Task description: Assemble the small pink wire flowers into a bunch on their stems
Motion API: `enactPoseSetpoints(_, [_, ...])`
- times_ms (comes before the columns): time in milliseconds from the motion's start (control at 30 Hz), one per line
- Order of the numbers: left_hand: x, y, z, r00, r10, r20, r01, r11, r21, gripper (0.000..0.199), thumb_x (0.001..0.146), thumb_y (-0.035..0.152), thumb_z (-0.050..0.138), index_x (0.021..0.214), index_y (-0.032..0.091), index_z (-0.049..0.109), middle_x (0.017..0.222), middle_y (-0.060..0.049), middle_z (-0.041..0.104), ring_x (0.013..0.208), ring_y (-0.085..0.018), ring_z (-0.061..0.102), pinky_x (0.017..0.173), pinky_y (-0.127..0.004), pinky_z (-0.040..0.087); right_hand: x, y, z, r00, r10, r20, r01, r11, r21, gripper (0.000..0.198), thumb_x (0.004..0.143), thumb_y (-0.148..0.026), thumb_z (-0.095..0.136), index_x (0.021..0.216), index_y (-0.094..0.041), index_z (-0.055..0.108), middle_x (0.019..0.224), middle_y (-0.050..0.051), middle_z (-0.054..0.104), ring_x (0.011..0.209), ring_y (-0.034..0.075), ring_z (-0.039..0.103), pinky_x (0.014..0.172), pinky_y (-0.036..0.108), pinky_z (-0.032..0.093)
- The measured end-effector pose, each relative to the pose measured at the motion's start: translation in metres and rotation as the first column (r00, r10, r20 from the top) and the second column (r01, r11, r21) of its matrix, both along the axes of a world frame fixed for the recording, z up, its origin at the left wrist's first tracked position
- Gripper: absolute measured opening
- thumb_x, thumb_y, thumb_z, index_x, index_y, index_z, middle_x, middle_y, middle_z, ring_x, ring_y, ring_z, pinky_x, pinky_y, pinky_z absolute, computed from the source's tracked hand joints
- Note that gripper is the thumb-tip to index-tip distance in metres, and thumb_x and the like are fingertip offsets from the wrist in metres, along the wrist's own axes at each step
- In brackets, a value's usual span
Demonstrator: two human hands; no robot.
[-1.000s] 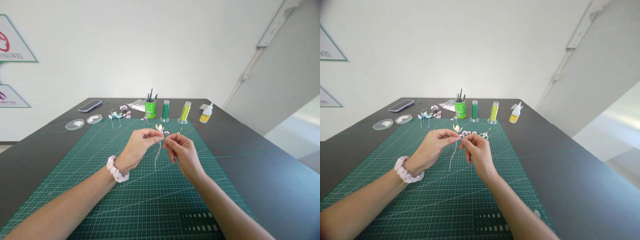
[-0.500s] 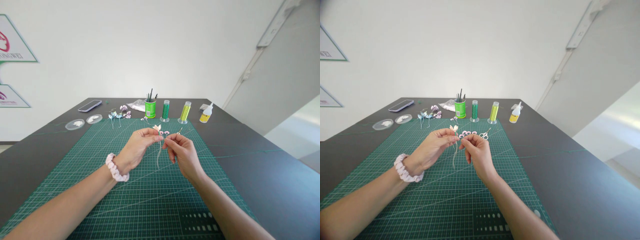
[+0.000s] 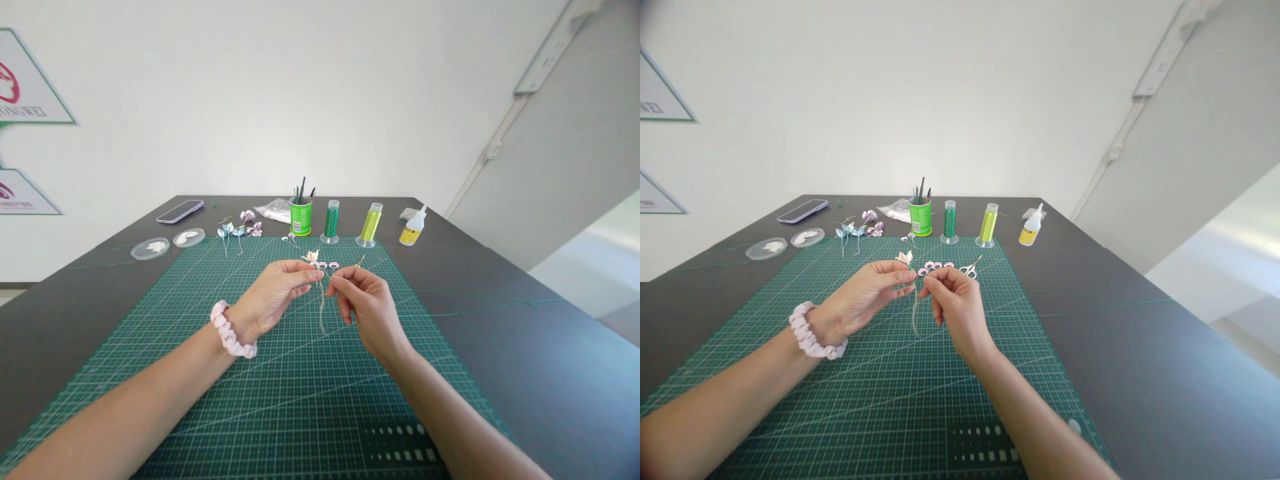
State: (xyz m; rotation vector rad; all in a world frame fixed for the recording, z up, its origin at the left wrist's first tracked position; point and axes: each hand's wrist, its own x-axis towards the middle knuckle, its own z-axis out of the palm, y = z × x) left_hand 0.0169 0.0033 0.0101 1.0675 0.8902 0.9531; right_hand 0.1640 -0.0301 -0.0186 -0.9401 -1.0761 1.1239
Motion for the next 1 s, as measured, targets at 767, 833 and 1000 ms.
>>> enactPoseSetpoints(767, [-0.0009,0.0000,0.0059,0.993,-0.037,-0.110,0.038,0.999,0.005,0.024,0.049,0.026,0.088,0.055,0.016,0.067,0.060,0.002,0.058,0.066,-0.012,0.046,0.073,-0.031,0.035,0.0022,0.0013,-0.0039,0.999,-0.027,0.039,0.024,0.997,0.067,0.017,0.077,-0.030,0.067,0.066,-0.019,0.062,0.054,-0.005,0.060,0.033,0.004,0.037,0.031,0.019,0.029])
enactPoseSetpoints(833, [-0.0005,-0.0004,0.0069,0.994,-0.043,-0.100,0.044,0.999,0.005,0.023,0.049,0.025,0.088,0.055,0.015,0.067,0.059,0.002,0.058,0.066,-0.011,0.046,0.072,-0.030,0.035,0.0023,0.0013,-0.0040,0.999,-0.031,0.040,0.028,0.997,0.066,0.017,0.077,-0.030,0.067,0.066,-0.019,0.062,0.054,-0.005,0.060,0.033,0.005,0.037,0.031,0.019,0.029])
enactPoseSetpoints(1000, [-0.0003,-0.0016,0.0077,0.995,-0.062,-0.076,0.063,0.998,0.021,0.022,0.050,0.022,0.087,0.055,0.015,0.067,0.060,0.002,0.059,0.067,-0.012,0.047,0.071,-0.030,0.035,0.0021,0.0013,-0.0036,0.999,-0.035,0.036,0.033,0.998,0.057,0.017,0.077,-0.030,0.067,0.065,-0.018,0.061,0.054,-0.005,0.059,0.033,0.004,0.036,0.031,0.019,0.029])
